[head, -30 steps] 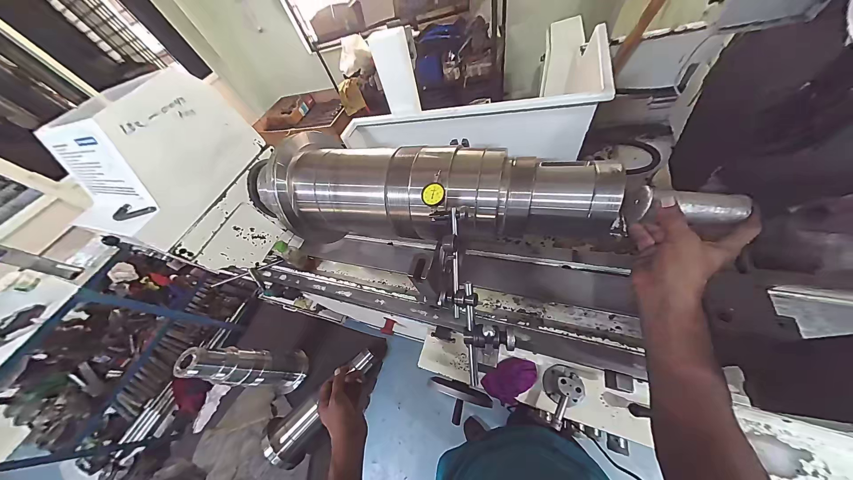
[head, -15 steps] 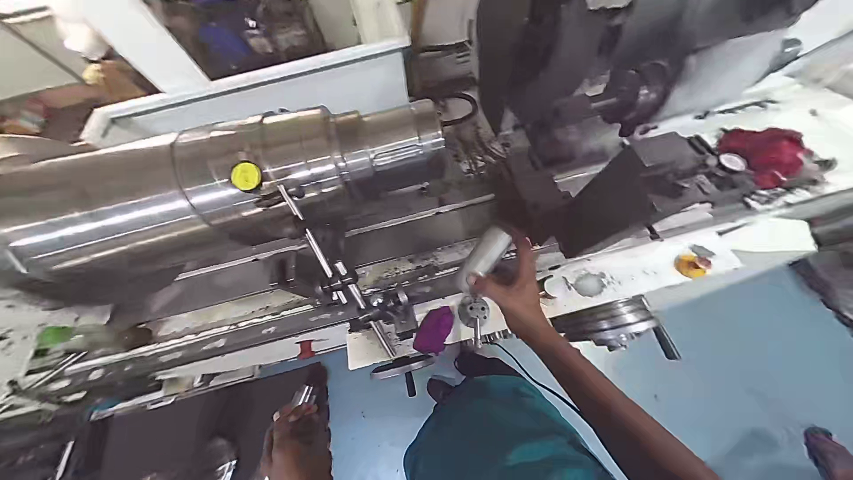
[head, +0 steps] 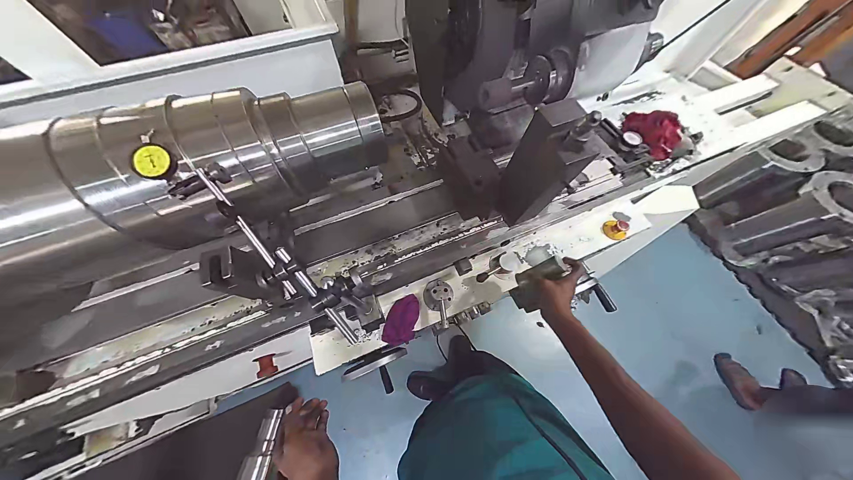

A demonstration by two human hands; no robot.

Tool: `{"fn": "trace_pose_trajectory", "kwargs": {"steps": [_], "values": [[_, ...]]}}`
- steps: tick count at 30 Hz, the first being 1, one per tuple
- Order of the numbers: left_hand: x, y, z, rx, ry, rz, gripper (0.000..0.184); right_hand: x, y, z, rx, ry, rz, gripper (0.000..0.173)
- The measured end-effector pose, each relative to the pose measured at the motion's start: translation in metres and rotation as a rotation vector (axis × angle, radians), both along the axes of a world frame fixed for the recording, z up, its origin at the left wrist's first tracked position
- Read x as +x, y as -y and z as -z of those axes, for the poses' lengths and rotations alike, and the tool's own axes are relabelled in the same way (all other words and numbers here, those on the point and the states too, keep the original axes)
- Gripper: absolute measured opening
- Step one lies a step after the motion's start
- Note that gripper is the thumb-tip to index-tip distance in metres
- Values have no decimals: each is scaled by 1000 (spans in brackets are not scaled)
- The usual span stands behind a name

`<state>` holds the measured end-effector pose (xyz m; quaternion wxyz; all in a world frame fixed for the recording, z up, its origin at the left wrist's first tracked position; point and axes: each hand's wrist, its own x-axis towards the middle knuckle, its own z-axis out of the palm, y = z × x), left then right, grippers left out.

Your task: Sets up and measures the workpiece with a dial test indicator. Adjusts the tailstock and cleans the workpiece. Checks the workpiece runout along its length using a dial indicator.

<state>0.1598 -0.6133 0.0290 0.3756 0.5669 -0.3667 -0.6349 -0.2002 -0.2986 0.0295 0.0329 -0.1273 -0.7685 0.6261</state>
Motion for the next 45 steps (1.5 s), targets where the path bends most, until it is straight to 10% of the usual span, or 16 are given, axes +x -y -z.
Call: {"fn": "trace_pose_trajectory", "kwargs": {"steps": [17,30,35,39,45], "values": [[2,-104,-21,43,60,-153,26,-87,-22,59,423,-127,-231,69],[-27,-143,-44,58,109,-212,24,-74,-42,67,260,-160,-320,93],[-18,-154,-45,49,96,-259,24,-30,-40,37,235,-121,-147,57],[-11,-149,-35,94,87,-266,25,13,-6,-3,-76,-112,-620,22],[-9,-94,-26,81,-10,-118,25,52,119,-99,-178,-444,-1197,23]]}}
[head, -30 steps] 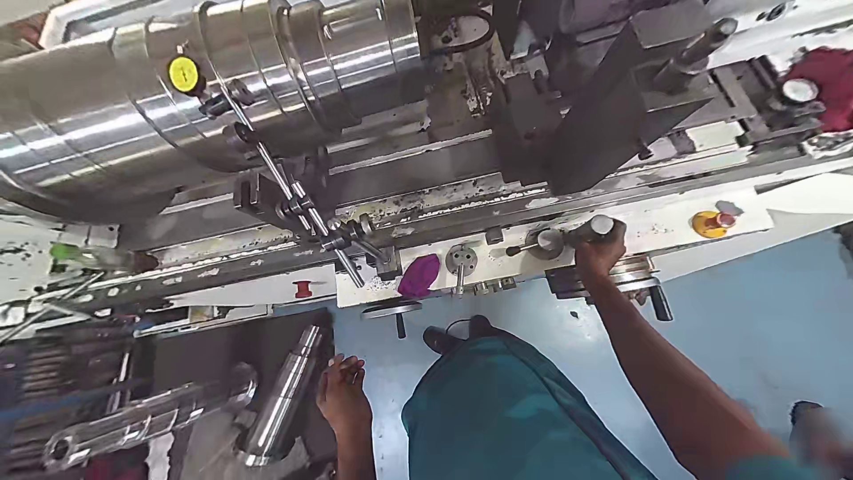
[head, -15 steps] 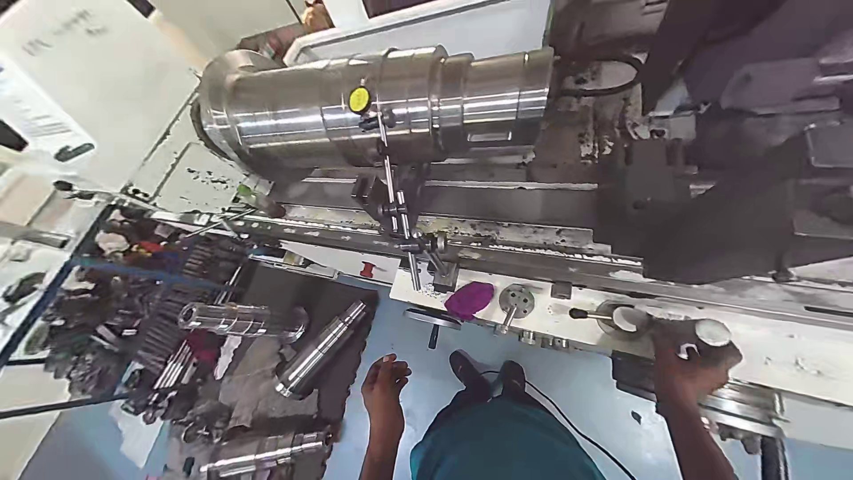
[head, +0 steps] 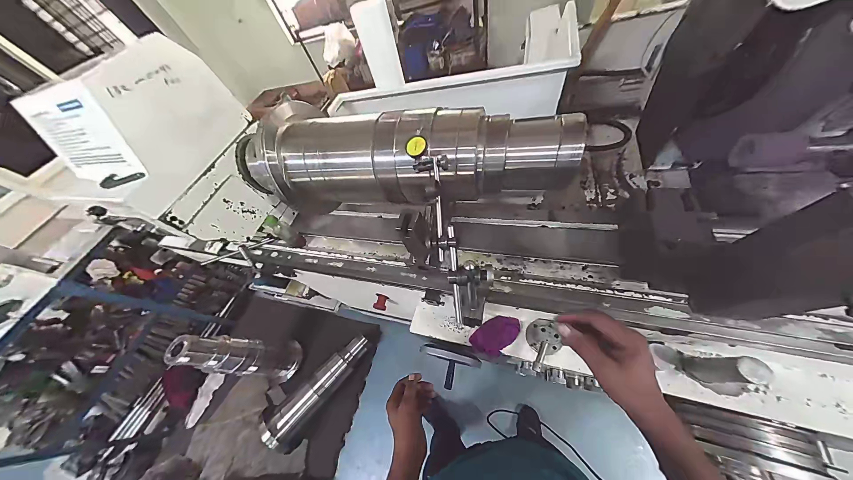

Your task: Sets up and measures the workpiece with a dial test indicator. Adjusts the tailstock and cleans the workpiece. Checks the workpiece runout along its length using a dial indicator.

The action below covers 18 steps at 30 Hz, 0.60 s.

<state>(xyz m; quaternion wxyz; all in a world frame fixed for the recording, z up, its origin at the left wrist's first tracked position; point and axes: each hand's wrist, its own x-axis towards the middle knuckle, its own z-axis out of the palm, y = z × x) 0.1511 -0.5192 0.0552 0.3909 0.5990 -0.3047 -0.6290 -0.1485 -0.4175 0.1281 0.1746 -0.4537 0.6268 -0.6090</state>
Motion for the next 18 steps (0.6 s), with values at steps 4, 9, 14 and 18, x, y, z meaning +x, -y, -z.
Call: {"fn": "trace_pose_trajectory", "kwargs": {"steps": [4,9,14,18], "values": [[19,52,-3,-38,-83,73,26,29,84,-55,-51,-249,-9,24],[69,103,1,-56,-110,122,25,62,163,-112,78,-303,131,20],[127,138,13,-1,-67,153,24,82,210,-135,252,-239,280,27],[164,159,27,0,-46,153,22,91,227,-138,350,-187,361,30]]}}
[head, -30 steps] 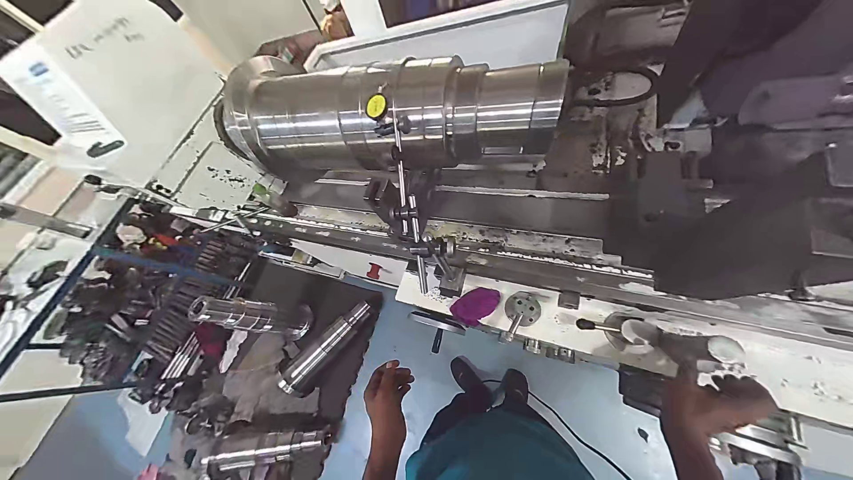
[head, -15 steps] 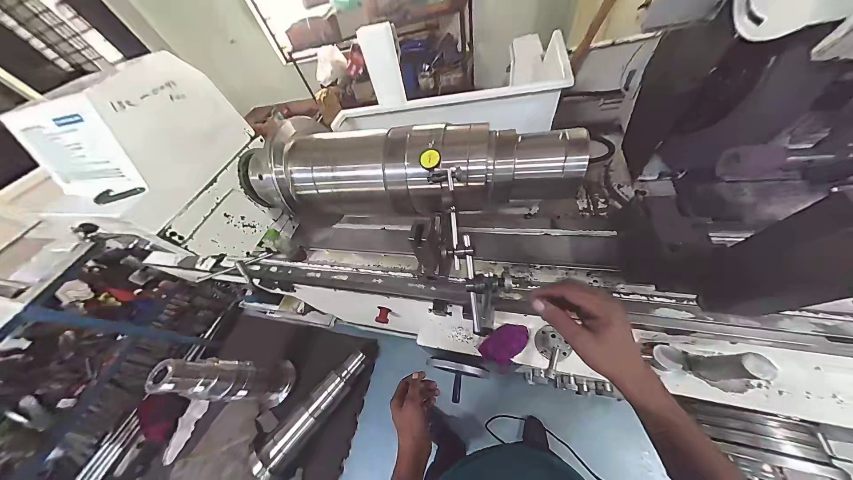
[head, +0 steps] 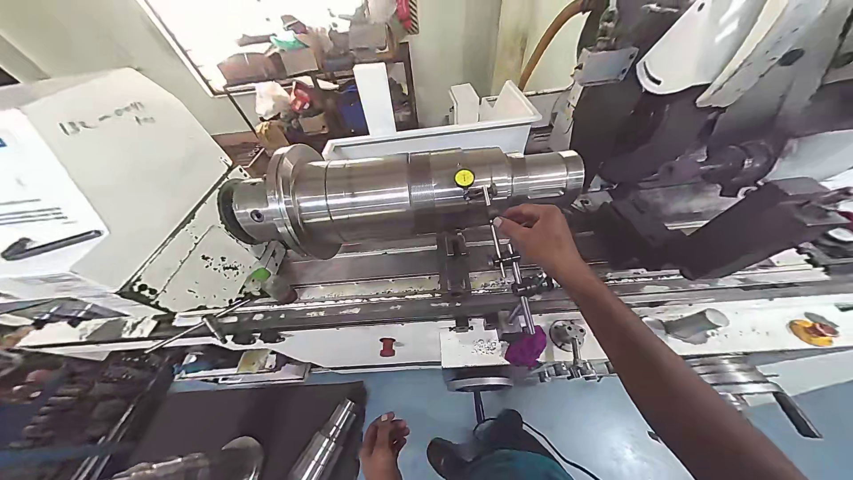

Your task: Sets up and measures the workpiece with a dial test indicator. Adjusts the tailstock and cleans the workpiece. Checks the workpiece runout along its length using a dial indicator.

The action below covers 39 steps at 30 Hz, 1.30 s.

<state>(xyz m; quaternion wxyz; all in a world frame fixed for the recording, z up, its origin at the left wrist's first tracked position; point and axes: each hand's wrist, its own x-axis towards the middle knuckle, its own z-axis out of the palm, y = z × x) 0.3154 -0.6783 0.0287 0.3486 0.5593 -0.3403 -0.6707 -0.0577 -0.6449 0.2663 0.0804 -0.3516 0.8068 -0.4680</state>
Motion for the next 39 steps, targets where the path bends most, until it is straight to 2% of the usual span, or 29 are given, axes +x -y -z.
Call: {"fn": "trace_pose_trajectory", "kwargs": {"steps": [6,10,16,21,25,31,36,39], "values": [[24,19,8,14,-48,-112,22,-7,20,-4,127,-8,102,33],[29,20,7,24,-75,-135,21,-1,26,5,103,42,133,31],[24,23,9,64,-71,-83,24,-1,33,11,34,-14,211,24],[9,33,7,52,-90,-27,24,-1,32,14,-3,-52,218,26],[-9,39,0,23,-89,29,24,-8,27,17,0,-10,142,30],[-62,34,-30,-71,-206,215,24,-9,29,14,80,-66,175,32],[-128,24,-75,-291,-347,530,26,-26,1,18,24,-29,-45,28],[-170,21,-97,-382,-340,696,30,-43,-37,17,113,-87,-151,24]]}}
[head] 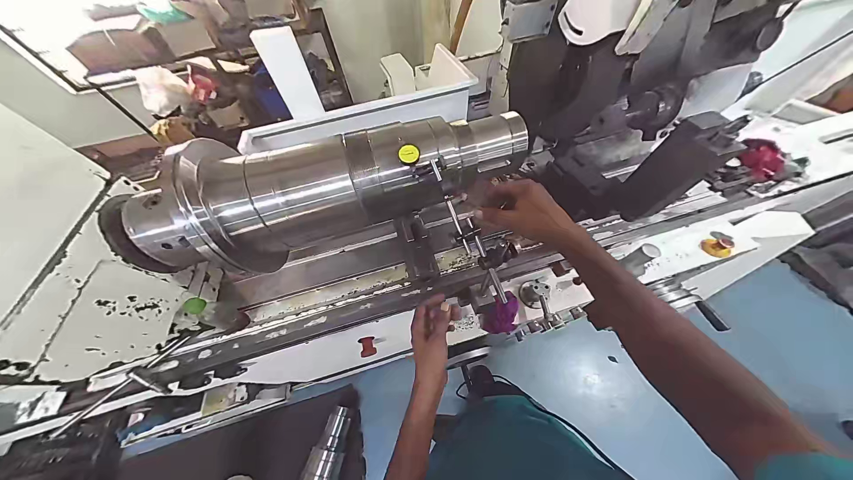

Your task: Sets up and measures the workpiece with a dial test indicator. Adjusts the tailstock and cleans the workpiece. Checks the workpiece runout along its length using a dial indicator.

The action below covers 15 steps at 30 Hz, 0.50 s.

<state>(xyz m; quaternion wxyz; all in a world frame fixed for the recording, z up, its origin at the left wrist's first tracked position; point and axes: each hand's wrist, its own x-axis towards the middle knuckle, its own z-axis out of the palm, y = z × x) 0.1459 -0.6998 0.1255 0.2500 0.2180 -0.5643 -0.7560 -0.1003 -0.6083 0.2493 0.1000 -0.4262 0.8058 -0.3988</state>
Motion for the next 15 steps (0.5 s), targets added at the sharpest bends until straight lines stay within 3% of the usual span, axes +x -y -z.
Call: {"fn": "trace_pose_trajectory", "kwargs": {"steps": [3,7,11,15], "values": [[-39,1,-14,-94,65,64,42,-23,-37,5,201,-36,-126,24],[-70,-1,-27,-81,124,32,41,-39,-80,30,375,20,-186,19],[-78,-4,-30,-49,105,-46,35,-38,-111,110,468,198,-98,25],[-75,-13,-28,-14,81,-175,32,1,-103,200,567,238,-86,63]]}}
